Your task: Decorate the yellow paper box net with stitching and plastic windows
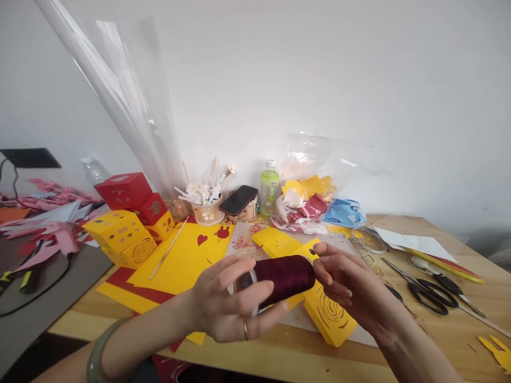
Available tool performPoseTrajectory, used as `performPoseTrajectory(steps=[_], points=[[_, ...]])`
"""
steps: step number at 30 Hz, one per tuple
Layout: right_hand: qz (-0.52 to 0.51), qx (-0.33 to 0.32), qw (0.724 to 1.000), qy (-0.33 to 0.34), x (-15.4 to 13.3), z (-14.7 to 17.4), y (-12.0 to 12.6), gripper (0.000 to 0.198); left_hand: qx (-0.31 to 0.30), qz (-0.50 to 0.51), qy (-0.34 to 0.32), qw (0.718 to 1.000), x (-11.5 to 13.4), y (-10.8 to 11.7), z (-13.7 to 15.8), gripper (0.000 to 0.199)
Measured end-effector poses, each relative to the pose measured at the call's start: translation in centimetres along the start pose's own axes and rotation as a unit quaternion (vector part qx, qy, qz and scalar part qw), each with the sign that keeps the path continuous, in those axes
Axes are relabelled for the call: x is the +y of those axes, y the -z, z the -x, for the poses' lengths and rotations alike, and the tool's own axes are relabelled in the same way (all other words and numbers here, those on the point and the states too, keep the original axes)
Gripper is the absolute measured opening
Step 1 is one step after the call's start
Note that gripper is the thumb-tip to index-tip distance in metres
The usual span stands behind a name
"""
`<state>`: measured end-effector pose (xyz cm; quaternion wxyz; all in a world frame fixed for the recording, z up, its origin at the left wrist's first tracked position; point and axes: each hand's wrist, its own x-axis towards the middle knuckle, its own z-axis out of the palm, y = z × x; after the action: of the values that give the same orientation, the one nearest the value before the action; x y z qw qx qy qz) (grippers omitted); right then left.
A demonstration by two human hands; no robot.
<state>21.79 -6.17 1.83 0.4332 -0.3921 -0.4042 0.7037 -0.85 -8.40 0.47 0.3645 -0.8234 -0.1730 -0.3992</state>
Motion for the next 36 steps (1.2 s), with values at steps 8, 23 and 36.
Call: performPoseTrajectory(steps=[8, 23, 36], points=[[-0.258, -0.016, 0.964, -0.066, 0.6, -1.4, 1.9, 0.019, 0.062, 0.149, 0.303, 0.939, -1.7, -1.1, 0.9, 0.052], [0.528, 0.069, 0.817, 0.223, -1.3, -0.5, 0.7, 0.026, 0.060, 0.533, 0.729, 0.426, -2.1, -2.5, 0.4, 0.065], [0.534, 0.038, 0.744, 0.400, -3.0, -0.5, -2.5, 0.016, 0.017, 0.545, 0.752, 0.370, -0.7, -2.4, 0.8, 0.041]])
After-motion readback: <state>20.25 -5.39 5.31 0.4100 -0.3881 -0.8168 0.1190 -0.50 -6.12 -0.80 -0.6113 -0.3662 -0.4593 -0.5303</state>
